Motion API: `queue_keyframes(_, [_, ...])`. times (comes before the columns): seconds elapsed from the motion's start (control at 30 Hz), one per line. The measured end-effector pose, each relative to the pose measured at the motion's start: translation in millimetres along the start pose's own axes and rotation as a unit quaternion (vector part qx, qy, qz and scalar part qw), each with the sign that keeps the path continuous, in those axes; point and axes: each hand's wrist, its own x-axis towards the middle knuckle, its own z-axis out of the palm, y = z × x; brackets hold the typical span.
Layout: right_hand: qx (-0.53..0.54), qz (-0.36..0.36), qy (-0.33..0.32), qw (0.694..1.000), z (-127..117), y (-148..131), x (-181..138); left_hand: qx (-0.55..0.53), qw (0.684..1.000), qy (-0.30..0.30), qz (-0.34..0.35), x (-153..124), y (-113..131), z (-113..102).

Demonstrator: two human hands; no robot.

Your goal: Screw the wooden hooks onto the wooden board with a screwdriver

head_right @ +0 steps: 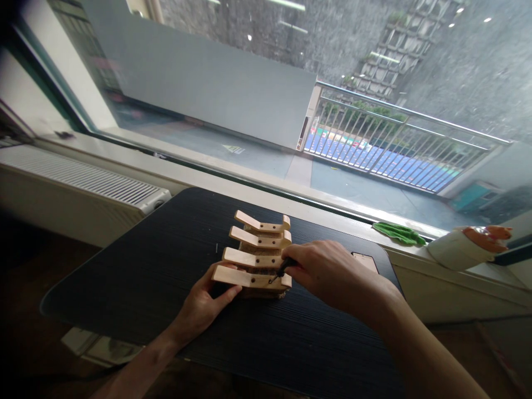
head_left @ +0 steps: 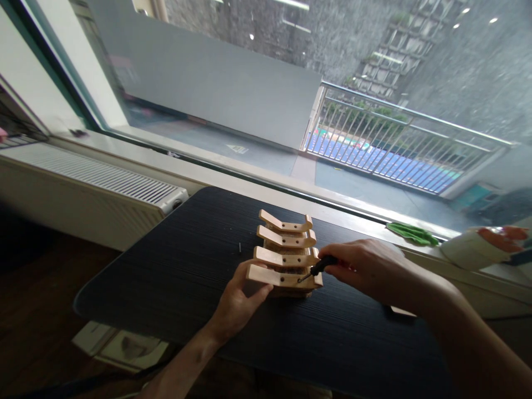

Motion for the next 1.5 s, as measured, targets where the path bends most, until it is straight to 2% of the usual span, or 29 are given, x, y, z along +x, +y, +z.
queue_keyframes(0.17, [-0.021, 0.012, 0.009, 1.0, -1, -4, 2, -0.002, 1.0, -0.003, -0.001, 0, 1, 0])
queue_keyframes(0.53, [0.04, -0.019, -0.017, 0.999, -11, -7, -1, -0.011, 1.0, 0.005, -0.004, -2, -1, 0])
queue_keyframes(0.87, [-0.019, 0.033, 0.012, 0.999, -2, -5, 4, 0.001, 1.0, -0.003, -0.005, -2, 2, 2])
queue_keyframes(0.97, [-0.006, 0.027, 0.031, 0.999, -2, -8, 1, 0.039, 0.999, -0.023, 0.008, -8, 5, -9])
queue_keyframes(1.07, [0.03, 0.024, 0.035, 0.999, 0, -9, -2, 0.078, 0.997, -0.011, 0.007, -7, 5, -32])
queue_keyframes(1.17, [0.051, 0.033, 0.046, 0.997, 4, -10, -6, 0.04, 0.997, 0.054, -0.023, 21, 1, -51])
queue_keyframes(1.27, [0.047, 0.051, 0.07, 0.995, 8, -14, -8, -0.115, 0.985, 0.122, -0.036, 74, -1, -53])
queue_keyframes(1.3, [0.043, 0.056, 0.077, 0.995, 9, -16, -8, -0.164, 0.977, 0.122, -0.052, 92, -1, -49])
queue_keyframes(1.4, [0.021, 0.061, 0.099, 0.993, 8, -22, -10, -0.271, 0.953, 0.035, -0.133, 137, 1, -34])
queue_keyframes(1.5, [-0.005, 0.062, 0.111, 0.992, 6, -26, -11, -0.287, 0.937, -0.071, -0.186, 155, 4, -20])
